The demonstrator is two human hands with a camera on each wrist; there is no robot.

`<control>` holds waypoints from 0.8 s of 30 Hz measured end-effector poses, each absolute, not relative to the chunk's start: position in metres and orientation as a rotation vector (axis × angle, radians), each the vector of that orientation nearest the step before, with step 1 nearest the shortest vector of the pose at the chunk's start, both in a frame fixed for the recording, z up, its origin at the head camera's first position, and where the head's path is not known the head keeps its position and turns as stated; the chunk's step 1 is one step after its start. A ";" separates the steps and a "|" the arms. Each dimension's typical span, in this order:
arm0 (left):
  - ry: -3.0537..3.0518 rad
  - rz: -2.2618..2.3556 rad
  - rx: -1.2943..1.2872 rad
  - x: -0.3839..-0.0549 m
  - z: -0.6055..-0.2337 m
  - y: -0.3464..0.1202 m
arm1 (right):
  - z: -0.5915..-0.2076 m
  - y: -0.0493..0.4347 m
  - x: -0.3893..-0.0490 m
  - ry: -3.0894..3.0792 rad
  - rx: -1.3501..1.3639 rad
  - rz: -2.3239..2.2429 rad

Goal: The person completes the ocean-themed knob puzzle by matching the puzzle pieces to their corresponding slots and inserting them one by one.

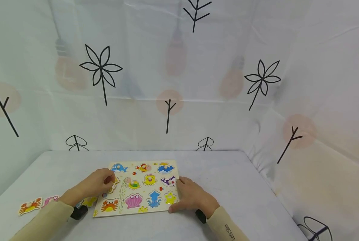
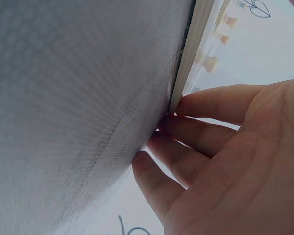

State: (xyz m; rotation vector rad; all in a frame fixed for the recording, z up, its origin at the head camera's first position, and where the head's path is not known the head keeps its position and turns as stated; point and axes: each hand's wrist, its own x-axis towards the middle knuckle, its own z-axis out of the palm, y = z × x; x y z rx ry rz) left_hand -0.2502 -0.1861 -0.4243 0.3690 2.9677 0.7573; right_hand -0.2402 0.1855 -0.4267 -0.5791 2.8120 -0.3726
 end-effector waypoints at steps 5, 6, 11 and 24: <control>2.973 0.752 0.386 -0.250 -0.424 -0.185 | -0.426 0.186 -0.240 2.816 -0.587 -0.377; 2.971 0.752 0.393 -0.249 -0.423 -0.184 | -0.426 0.186 -0.240 2.817 -0.587 -0.379; 2.968 0.733 0.413 -0.248 -0.421 -0.182 | -0.427 0.186 -0.240 2.819 -0.584 -0.375; 2.981 0.725 0.438 -0.248 -0.424 -0.182 | -0.425 0.186 -0.238 2.811 -0.605 -0.407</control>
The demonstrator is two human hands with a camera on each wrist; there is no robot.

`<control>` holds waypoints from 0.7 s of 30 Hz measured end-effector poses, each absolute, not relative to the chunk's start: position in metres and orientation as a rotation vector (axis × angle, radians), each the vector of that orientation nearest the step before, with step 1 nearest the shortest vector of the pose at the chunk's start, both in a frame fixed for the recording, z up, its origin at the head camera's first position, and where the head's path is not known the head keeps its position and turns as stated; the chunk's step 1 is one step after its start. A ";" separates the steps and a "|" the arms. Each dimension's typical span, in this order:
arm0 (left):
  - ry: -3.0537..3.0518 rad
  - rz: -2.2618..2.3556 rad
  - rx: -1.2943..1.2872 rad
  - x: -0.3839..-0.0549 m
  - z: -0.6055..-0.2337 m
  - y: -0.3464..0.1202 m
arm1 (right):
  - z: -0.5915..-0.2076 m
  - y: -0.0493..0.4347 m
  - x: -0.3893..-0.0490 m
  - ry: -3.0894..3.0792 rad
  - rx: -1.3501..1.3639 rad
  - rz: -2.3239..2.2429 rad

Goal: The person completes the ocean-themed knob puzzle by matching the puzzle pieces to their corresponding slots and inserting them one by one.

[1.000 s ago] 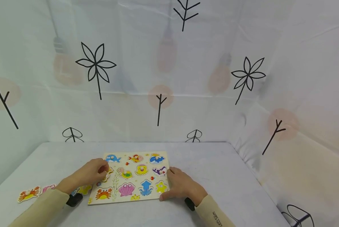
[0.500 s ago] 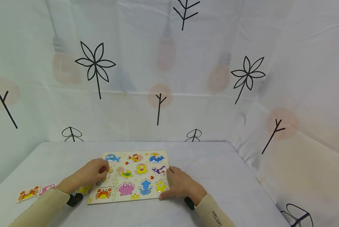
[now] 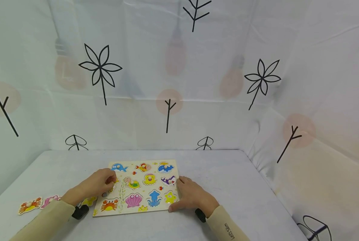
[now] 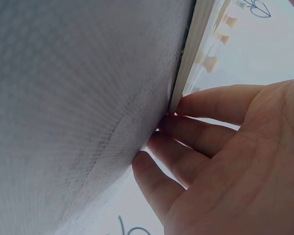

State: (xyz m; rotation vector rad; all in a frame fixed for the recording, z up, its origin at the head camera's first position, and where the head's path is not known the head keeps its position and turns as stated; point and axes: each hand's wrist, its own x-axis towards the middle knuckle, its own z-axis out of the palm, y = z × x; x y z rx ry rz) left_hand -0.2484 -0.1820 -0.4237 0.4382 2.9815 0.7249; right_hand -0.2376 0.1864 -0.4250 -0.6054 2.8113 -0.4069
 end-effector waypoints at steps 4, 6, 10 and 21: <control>2.983 0.711 0.438 -0.249 -0.425 -0.182 | -0.425 0.186 -0.238 2.811 -0.602 -0.404; 2.985 0.695 0.429 -0.248 -0.424 -0.183 | -0.425 0.186 -0.237 2.811 -0.599 -0.402; 3.001 0.639 0.423 -0.245 -0.422 -0.184 | -0.424 0.186 -0.238 2.811 -0.589 -0.397; 3.070 0.584 0.329 -0.228 -0.411 -0.193 | -0.425 0.185 -0.239 2.805 -0.570 -0.390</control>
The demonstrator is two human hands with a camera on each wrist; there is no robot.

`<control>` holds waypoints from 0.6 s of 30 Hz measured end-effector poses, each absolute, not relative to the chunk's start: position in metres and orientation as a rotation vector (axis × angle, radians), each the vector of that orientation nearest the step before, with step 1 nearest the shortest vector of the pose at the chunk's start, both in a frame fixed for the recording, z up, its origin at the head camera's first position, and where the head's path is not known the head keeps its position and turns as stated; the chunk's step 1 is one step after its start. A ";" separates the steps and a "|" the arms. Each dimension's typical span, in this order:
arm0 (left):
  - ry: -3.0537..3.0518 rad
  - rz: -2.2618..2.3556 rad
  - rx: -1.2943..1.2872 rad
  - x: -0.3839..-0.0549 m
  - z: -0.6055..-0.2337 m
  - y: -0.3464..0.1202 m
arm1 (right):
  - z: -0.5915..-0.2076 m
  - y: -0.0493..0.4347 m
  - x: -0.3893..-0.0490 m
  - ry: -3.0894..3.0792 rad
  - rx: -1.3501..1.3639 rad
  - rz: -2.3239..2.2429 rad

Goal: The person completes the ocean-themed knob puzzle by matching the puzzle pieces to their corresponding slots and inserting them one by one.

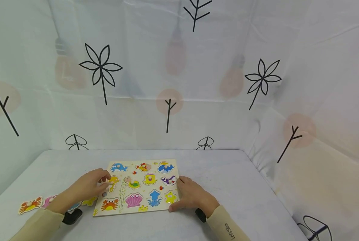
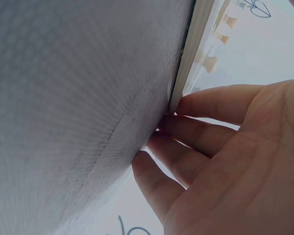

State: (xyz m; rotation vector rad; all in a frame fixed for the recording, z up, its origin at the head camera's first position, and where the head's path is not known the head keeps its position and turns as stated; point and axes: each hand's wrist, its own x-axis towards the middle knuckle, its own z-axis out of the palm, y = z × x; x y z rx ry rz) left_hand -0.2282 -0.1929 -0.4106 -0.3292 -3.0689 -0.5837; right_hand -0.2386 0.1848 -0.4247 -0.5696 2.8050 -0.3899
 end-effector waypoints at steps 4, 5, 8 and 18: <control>-3.066 -0.543 -0.341 -0.220 -0.408 -0.197 | -0.424 0.184 -0.238 2.801 -0.575 -0.395; -3.069 -0.539 -0.339 -0.218 -0.408 -0.198 | -0.424 0.184 -0.238 2.800 -0.575 -0.398; -3.089 -0.542 -0.328 -0.212 -0.407 -0.201 | -0.424 0.184 -0.239 2.800 -0.570 -0.403; -3.088 -0.540 -0.329 -0.201 -0.413 -0.209 | -0.425 0.185 -0.240 2.808 -0.578 -0.392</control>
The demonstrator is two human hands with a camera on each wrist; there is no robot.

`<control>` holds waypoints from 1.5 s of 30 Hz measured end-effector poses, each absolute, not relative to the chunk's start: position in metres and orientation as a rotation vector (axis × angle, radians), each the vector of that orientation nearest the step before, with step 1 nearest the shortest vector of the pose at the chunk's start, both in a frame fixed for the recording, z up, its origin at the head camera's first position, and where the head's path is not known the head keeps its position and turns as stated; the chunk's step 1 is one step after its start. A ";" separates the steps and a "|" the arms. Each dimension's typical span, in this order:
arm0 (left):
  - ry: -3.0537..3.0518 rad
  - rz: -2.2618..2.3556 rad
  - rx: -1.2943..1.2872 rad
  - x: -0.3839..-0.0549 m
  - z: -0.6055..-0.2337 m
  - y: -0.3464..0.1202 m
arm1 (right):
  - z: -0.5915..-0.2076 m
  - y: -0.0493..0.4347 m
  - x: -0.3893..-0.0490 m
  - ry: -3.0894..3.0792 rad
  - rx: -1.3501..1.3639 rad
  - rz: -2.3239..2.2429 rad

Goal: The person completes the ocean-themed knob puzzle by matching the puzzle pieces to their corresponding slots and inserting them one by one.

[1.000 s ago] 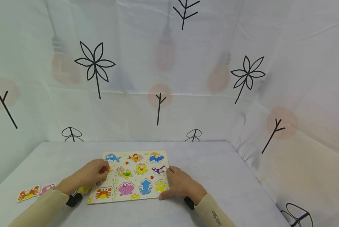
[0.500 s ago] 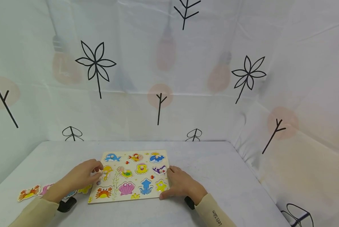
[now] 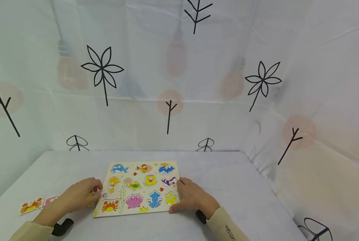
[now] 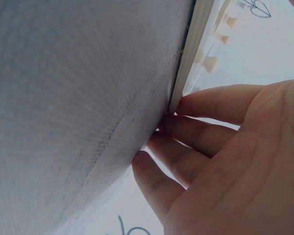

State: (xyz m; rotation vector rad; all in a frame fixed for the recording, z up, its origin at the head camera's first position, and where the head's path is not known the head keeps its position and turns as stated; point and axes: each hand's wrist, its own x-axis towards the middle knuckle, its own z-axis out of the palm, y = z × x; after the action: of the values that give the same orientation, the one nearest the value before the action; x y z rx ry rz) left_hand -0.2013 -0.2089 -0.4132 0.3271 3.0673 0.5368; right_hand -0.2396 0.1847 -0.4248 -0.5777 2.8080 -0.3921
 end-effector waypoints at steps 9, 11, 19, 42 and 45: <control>3.074 0.514 0.343 -0.197 -0.414 -0.213 | -0.423 0.185 -0.241 2.811 -0.547 -0.402; 3.071 0.515 0.335 -0.196 -0.415 -0.214 | -0.423 0.185 -0.240 2.807 -0.543 -0.409; 3.075 0.515 0.336 -0.192 -0.419 -0.220 | -0.427 0.186 -0.238 2.800 -0.533 -0.415; 3.034 0.528 0.314 -0.191 -0.420 -0.232 | -0.427 0.186 -0.237 2.817 -0.566 -0.391; 3.017 0.547 0.300 -0.190 -0.420 -0.230 | -0.425 0.185 -0.237 2.814 -0.569 -0.391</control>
State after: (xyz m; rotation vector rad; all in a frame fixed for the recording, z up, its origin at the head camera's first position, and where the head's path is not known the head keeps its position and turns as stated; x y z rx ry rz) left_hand -0.1905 -0.2303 -0.4196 0.2995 3.0169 0.5472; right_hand -0.2365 0.1855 -0.4251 -0.5687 2.8142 -0.3914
